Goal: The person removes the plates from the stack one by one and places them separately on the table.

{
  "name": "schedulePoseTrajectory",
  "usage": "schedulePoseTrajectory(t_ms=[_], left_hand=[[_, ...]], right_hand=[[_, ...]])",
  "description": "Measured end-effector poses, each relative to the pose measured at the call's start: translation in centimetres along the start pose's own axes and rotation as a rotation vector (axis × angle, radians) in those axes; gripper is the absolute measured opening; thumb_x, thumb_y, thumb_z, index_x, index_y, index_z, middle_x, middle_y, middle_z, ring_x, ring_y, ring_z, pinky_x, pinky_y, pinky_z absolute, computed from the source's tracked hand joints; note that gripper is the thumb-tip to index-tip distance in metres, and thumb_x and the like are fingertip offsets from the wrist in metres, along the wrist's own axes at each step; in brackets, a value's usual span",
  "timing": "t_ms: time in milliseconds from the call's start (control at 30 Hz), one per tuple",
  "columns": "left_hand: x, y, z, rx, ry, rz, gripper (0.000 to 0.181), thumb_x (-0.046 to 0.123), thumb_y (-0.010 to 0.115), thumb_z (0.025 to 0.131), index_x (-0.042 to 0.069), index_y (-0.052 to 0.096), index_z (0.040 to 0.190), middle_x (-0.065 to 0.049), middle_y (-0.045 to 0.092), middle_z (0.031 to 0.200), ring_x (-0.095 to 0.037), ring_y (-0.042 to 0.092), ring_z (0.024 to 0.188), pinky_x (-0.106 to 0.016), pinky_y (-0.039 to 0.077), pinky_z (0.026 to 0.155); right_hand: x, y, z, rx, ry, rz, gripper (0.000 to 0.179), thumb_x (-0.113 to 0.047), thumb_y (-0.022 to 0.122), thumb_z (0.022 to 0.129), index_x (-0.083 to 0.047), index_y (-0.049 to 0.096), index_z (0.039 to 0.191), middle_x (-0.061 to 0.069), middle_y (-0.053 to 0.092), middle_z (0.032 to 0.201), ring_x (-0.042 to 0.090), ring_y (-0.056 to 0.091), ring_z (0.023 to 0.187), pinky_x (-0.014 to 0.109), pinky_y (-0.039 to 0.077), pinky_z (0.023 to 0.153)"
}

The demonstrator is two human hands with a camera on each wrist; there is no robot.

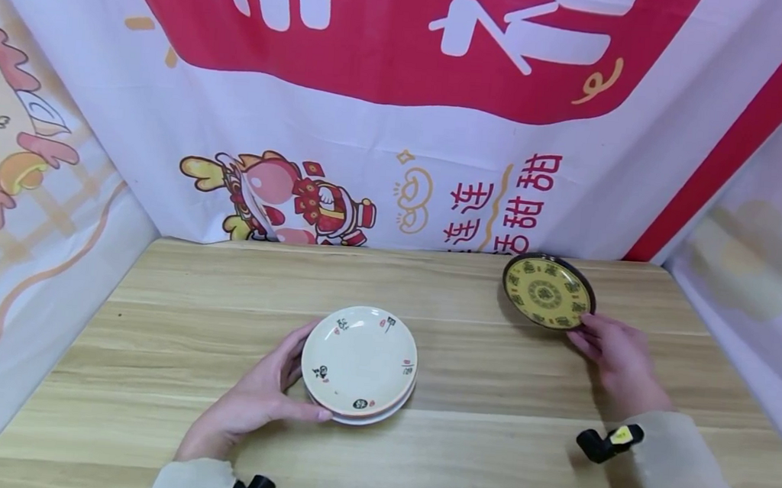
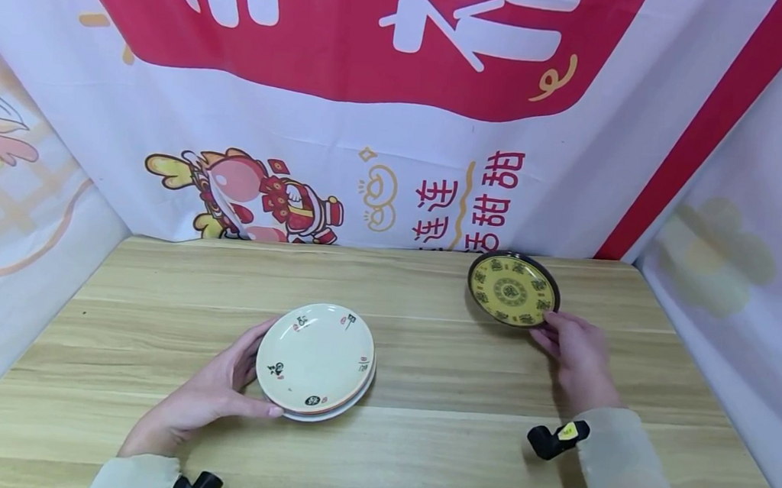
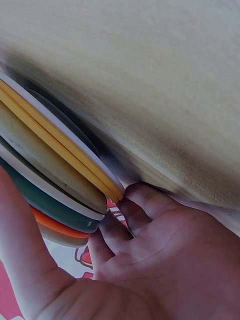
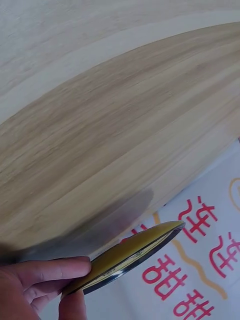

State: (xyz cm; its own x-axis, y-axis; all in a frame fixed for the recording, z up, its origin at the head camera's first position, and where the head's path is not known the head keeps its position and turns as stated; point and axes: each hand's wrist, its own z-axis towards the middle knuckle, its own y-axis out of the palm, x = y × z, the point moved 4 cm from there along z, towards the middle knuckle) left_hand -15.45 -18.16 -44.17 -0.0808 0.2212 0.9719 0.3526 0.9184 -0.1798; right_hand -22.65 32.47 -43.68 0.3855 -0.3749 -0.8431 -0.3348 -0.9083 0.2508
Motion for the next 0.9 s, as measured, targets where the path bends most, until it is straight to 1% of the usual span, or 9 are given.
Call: schedulePoseTrajectory(t_ms=[167,367,467,600,667,733,800,867,900], left_hand=[[-0.1,0.0,0.0,0.0,-0.004,-0.005,0.125,0.013,0.101,0.07,0.027,0.028,0.17,-0.001,0.028,0.179,-0.032,0.02,0.168,-0.05,0.017,0.137],[-0.1,0.0,0.0,0.003,-0.014,-0.015,0.124,0.013,0.102,0.07,0.028,0.029,0.169,-0.001,0.03,0.178,-0.032,0.021,0.168,-0.052,0.016,0.138],[-0.1,0.0,0.0,0.003,-0.015,-0.018,0.124,0.013,0.102,0.069,0.028,0.03,0.169,-0.001,0.031,0.177,-0.032,0.022,0.168,-0.052,0.016,0.138],[-0.2,0.0,0.0,0.002,-0.01,-0.019,0.124,0.013,0.102,0.069,0.028,0.03,0.168,-0.001,0.032,0.177,-0.032,0.023,0.167,-0.052,0.016,0.138],[-0.2,0.0,0.0,0.003,-0.008,-0.017,0.123,0.013,0.102,0.069,0.029,0.03,0.168,0.0,0.032,0.177,-0.032,0.023,0.167,-0.053,0.016,0.138],[-0.2,0.0,0.0,0.003,-0.008,-0.016,0.123,0.013,0.102,0.07,0.028,0.03,0.168,0.0,0.032,0.177,-0.032,0.023,0.167,-0.052,0.016,0.138],[-0.1,0.0,0.0,0.005,-0.011,-0.015,0.123,0.013,0.102,0.069,0.029,0.031,0.168,0.0,0.032,0.177,-0.032,0.023,0.167,-0.052,0.016,0.138],[-0.1,0.0,0.0,0.007,-0.011,-0.015,0.123,0.013,0.102,0.069,0.028,0.031,0.168,-0.001,0.032,0.177,-0.033,0.024,0.167,-0.052,0.016,0.138],[-0.1,-0.1,0.0,0.008,-0.013,-0.016,0.123,0.013,0.102,0.069,0.028,0.03,0.168,-0.001,0.032,0.177,-0.033,0.024,0.167,-0.053,0.016,0.138]], right_hand=[[-0.3,-1.2,0.4,0.045,0.028,0.028,0.018,-0.007,0.064,0.107,-0.01,0.056,0.123,-0.006,0.072,0.089,0.005,0.074,0.085,0.02,0.066,0.087],[-0.9,-2.7,0.6,0.081,0.046,0.085,0.007,-0.005,0.063,0.106,-0.011,0.064,0.108,-0.004,0.073,0.085,0.007,0.076,0.081,0.021,0.067,0.085],[-1.2,-3.6,0.8,0.115,0.056,0.089,0.007,-0.005,0.063,0.106,-0.011,0.063,0.109,-0.004,0.072,0.083,0.008,0.076,0.078,0.022,0.068,0.084],[-1.5,-4.8,1.0,0.157,0.061,0.084,0.013,-0.006,0.062,0.106,-0.012,0.058,0.118,-0.005,0.071,0.08,0.008,0.077,0.077,0.022,0.068,0.084],[-1.7,-5.4,1.0,0.175,0.071,0.077,0.014,-0.007,0.062,0.107,-0.013,0.058,0.118,-0.005,0.07,0.078,0.009,0.078,0.076,0.022,0.068,0.084],[-1.9,-5.9,0.9,0.201,0.081,0.066,0.02,-0.007,0.063,0.106,-0.015,0.055,0.123,-0.005,0.067,0.082,0.008,0.078,0.076,0.022,0.068,0.086],[-2.0,-6.2,0.9,0.23,0.085,0.066,0.027,-0.007,0.064,0.105,-0.016,0.052,0.127,-0.005,0.065,0.091,0.008,0.078,0.076,0.022,0.067,0.086],[-2.2,-6.4,0.9,0.251,0.085,0.069,0.03,-0.006,0.066,0.104,-0.017,0.051,0.128,-0.003,0.06,0.1,0.008,0.078,0.075,0.022,0.067,0.086],[-2.2,-6.5,1.0,0.258,0.079,0.076,0.031,-0.004,0.066,0.104,-0.016,0.051,0.128,-0.003,0.06,0.1,0.009,0.078,0.074,0.022,0.067,0.086]])
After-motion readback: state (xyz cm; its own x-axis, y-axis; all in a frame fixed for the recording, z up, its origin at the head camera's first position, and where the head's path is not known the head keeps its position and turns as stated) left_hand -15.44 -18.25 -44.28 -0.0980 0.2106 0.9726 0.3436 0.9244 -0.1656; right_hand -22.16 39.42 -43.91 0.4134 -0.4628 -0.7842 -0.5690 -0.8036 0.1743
